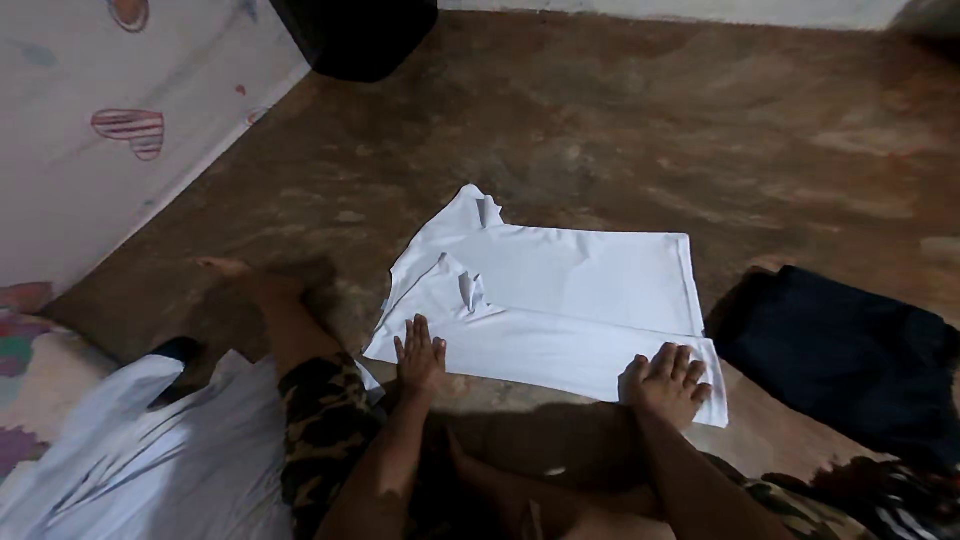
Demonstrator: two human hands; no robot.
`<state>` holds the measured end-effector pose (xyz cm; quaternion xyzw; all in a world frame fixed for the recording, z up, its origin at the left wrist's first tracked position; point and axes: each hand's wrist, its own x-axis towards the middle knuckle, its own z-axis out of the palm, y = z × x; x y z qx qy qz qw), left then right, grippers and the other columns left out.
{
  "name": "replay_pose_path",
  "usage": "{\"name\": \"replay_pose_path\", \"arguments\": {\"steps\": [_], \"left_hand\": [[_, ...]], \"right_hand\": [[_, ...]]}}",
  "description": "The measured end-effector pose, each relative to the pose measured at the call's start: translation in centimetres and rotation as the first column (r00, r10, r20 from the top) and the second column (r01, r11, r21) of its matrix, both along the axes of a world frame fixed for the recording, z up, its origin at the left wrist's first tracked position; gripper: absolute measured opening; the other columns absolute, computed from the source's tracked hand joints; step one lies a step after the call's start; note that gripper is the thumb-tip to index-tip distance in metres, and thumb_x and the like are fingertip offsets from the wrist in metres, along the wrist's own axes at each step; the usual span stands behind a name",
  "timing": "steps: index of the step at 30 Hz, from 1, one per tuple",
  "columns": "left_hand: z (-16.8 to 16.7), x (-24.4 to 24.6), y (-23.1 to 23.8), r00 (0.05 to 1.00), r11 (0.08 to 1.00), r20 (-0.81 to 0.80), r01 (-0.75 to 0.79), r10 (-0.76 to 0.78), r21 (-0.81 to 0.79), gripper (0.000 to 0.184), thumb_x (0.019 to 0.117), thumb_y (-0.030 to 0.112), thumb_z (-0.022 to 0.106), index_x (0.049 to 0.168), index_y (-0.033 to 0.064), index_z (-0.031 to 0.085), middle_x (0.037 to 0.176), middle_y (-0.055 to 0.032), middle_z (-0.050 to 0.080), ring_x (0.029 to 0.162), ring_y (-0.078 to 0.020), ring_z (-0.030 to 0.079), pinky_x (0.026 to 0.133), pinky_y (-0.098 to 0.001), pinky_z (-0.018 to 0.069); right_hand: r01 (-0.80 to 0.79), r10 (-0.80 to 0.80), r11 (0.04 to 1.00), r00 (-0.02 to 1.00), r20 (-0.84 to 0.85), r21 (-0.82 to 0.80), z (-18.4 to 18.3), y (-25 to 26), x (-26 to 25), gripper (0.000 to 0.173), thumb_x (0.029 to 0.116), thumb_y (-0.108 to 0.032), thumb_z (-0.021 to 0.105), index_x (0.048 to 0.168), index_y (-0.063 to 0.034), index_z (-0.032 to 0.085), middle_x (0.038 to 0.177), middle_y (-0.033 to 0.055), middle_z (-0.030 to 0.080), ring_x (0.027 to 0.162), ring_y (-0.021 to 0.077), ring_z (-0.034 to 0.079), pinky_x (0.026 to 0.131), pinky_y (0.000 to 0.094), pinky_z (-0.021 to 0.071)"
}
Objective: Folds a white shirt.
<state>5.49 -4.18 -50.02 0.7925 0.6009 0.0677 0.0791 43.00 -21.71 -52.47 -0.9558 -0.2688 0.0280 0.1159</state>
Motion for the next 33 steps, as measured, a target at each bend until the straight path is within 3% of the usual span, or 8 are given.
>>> {"name": "replay_pose_path", "arguments": {"steps": [4,18,20,23,25,28,30,33], "left_hand": [[-0.1,-2.0,1.1,0.998,0.998,-0.008,-0.063,0.063,-0.002,0.061,0.1104,0.046,0.017,0.164,0.0184,0.027,0.171,-0.0026,0.023,0.158,-0.0283,0.016,0.125,-0.0611,0.0077],[1.2,-3.8,2.9,0.946,0.938,-0.071,-0.324,0.317,-0.120,0.057,0.1115,0.044,0.016,0.166,0.0257,0.019,0.173,0.0033,0.012,0.160,-0.0311,0.004,0.123,-0.0653,-0.0022],[1.7,-3.3,3.0,0.931,0.921,-0.085,-0.364,0.355,-0.140,0.059,0.1114,0.045,0.016,0.166,0.0244,0.016,0.173,0.0009,0.008,0.159,-0.0328,0.000,0.121,-0.0673,-0.0042],[2.5,-2.4,3.8,0.941,0.940,0.007,-0.339,0.339,-0.047,0.063,0.1109,0.045,0.023,0.165,0.0125,0.021,0.173,-0.0085,0.011,0.159,-0.0353,0.002,0.122,-0.0678,-0.0049],[3.2,-1.2,4.8,0.964,0.967,0.084,-0.253,0.251,0.020,0.060,0.1109,0.041,0.029,0.162,0.0100,0.030,0.171,-0.0130,0.017,0.159,-0.0371,0.007,0.122,-0.0677,-0.0027],[5.3,1.2,7.5,0.984,0.993,0.137,-0.111,0.115,-0.034,0.052,0.1108,0.029,0.037,0.159,0.0087,0.036,0.170,-0.0125,0.022,0.158,-0.0347,0.014,0.124,-0.0631,0.0060],[6.3,2.7,9.8,0.984,0.995,0.163,-0.055,0.069,-0.086,0.051,0.1096,0.021,0.041,0.158,0.0066,0.037,0.167,-0.0160,0.029,0.153,-0.0366,0.029,0.121,-0.0581,0.0268],[6.9,5.2,13.0,0.969,0.987,0.239,-0.031,0.069,-0.161,0.051,0.1077,0.013,0.044,0.157,0.0040,0.036,0.157,-0.0223,0.042,0.143,-0.0391,0.044,0.117,-0.0527,0.0374]], "right_hand": [[0.006,-0.006,1.000,1.000,0.021,0.004,-0.2,0.0,0.1,0.072,0.1043,-0.059,0.021,0.163,-0.0176,0.029,0.170,0.0067,0.025,0.158,0.0340,0.017,0.123,0.0636,0.0094],[0.005,-0.005,1.000,1.000,0.007,0.006,-0.4,-0.2,0.1,0.073,0.1046,-0.059,0.022,0.164,-0.0176,0.027,0.170,0.0060,0.024,0.158,0.0334,0.016,0.124,0.0631,0.0088],[0.017,-0.017,1.000,0.999,-0.030,0.018,0.2,0.1,0.1,0.070,0.1057,-0.055,0.027,0.164,-0.0159,0.026,0.171,0.0077,0.022,0.158,0.0349,0.014,0.123,0.0650,0.0072],[-0.085,0.097,0.977,0.994,-0.052,0.198,3.4,1.6,-1.0,0.063,0.1031,-0.032,0.051,0.159,-0.0072,0.036,0.168,0.0178,0.025,0.155,0.0458,0.018,0.119,0.0733,0.0115],[-0.249,0.277,0.909,0.960,-0.035,0.335,5.7,3.5,-2.4,0.051,0.0999,-0.022,0.058,0.147,-0.0030,0.052,0.158,0.0236,0.041,0.145,0.0489,0.037,0.111,0.0701,0.0317],[-0.391,0.514,0.824,0.821,-0.250,0.410,8.3,8.4,-4.7,0.035,0.0999,-0.011,0.057,0.133,0.0002,0.063,0.143,0.0258,0.052,0.125,0.0389,0.058,0.103,0.0494,0.0508],[-0.485,0.622,0.776,0.691,-0.367,0.403,9.5,12.1,-6.6,0.032,0.0993,-0.007,0.056,0.128,0.0005,0.066,0.140,0.0253,0.055,0.121,0.0345,0.061,0.102,0.0442,0.0523],[-0.644,0.727,0.682,0.541,-0.424,0.347,10.2,17.3,-9.2,0.031,0.0996,-0.007,0.054,0.127,-0.0016,0.068,0.137,0.0222,0.057,0.120,0.0305,0.062,0.103,0.0413,0.0514]]}}
